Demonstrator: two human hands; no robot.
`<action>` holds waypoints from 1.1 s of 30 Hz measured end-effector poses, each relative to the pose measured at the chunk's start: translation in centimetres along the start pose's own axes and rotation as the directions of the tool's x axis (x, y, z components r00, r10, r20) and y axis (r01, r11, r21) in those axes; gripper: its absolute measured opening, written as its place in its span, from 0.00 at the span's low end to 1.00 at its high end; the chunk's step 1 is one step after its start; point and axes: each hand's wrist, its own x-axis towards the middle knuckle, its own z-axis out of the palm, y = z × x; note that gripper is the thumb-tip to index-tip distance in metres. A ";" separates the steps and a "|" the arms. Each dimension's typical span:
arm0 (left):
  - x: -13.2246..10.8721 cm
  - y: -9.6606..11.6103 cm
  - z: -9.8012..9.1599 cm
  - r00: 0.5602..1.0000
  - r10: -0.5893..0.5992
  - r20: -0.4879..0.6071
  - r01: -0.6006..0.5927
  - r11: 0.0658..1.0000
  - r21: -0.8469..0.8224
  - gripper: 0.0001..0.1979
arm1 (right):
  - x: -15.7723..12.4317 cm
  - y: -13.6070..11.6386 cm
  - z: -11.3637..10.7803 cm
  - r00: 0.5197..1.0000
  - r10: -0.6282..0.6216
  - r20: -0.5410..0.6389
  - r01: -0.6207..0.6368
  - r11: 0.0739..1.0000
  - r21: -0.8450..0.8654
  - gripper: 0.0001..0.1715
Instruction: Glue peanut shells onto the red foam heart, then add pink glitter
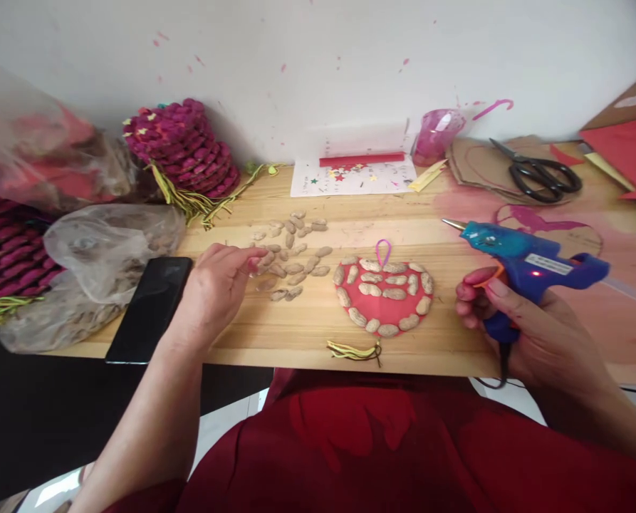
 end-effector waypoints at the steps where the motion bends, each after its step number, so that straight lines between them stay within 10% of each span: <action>1: 0.0 0.0 0.0 1.000 -0.008 0.004 0.008 1.000 -0.002 0.18 | 0.0 0.0 0.0 1.000 -0.008 0.014 0.007 1.000 0.003 0.15; 33: 1.3 0.3 0.6 0.982 0.155 0.113 -0.164 0.983 0.085 0.08 | 0.0 -0.4 0.1 0.994 0.060 -0.096 -0.065 0.997 -0.049 0.26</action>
